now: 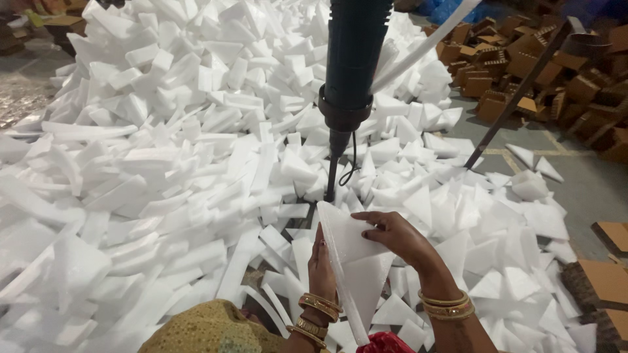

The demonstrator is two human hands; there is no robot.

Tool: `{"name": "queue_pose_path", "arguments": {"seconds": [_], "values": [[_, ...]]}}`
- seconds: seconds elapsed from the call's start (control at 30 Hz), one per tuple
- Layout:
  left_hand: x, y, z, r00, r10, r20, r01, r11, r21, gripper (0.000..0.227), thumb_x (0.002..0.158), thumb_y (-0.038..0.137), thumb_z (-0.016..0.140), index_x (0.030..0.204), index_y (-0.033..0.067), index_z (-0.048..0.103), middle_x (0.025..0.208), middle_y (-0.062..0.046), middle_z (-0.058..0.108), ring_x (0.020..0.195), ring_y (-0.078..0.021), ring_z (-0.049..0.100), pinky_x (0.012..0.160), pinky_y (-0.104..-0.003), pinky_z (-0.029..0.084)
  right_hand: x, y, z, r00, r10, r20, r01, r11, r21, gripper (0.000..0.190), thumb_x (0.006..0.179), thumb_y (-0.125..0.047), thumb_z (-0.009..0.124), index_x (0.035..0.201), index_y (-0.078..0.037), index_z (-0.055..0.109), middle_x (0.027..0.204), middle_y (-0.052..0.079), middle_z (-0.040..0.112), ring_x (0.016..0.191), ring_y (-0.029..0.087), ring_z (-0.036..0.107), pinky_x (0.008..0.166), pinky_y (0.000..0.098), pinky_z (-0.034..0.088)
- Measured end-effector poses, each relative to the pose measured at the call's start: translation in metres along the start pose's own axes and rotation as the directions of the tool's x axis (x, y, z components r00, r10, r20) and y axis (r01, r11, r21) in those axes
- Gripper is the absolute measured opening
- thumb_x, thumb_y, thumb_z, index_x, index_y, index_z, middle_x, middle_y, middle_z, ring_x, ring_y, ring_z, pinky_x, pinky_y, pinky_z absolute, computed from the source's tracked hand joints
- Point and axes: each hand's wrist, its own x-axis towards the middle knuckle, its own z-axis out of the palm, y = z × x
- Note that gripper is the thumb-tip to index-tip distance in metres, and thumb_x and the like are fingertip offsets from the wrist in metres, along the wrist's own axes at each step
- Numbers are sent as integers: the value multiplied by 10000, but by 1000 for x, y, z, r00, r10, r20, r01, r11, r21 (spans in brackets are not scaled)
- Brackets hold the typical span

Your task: The person sits on the floor and uses a handheld hot wire cutter to slice white foam pieces into smaller shapes. They pick up foam pieces from a large pile, position them under the cutter, and then place the cut pieces back onto the pile.

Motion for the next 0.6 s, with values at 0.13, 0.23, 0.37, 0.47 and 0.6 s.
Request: {"name": "queue_pose_path", "arguments": {"seconds": [0.13,0.23,0.37,0.47,0.6], "values": [[-1,-2,-1,1000,11,28,-12,1000,8,522,1050,257,361,1564,180,405,1533,-63,523,1282,-193,596,1035,-345,515,-3,-1,0,1000,11,-16,-12,998,-54,477,886,-18,674,1351,-124,689,978,159,772,836,197,697,785,314,575],[1,-3,-2,1000,-14,6,14,1000,-9,525,1046,252,369,1564,180,416,1507,-84,551,1257,-209,607,1018,-352,520,-3,1,4,999,-31,-28,30,998,-51,476,869,-14,675,1335,-110,692,1016,113,783,867,174,712,806,298,579],[4,-8,-10,1000,-12,18,13,998,-56,530,1048,247,378,1572,171,419,1495,-109,566,1253,-210,601,1030,-344,502,4,5,9,999,-33,-5,33,999,6,471,869,-8,675,1333,-89,693,1021,121,787,881,176,704,827,296,569],[15,-6,-22,994,65,83,-59,996,-63,522,1063,250,391,1572,138,417,1549,-96,519,1324,-192,556,1084,-326,458,12,13,14,998,-69,6,68,995,70,470,869,4,675,1332,-71,694,1058,120,768,902,177,685,840,295,556],[33,9,-43,997,-2,78,-15,974,227,591,1024,218,555,1573,190,336,1582,-98,471,1393,-201,513,1131,-309,421,31,30,25,997,-82,6,79,980,180,469,878,-15,687,1345,-59,680,1089,124,726,923,189,662,833,327,555]]}}
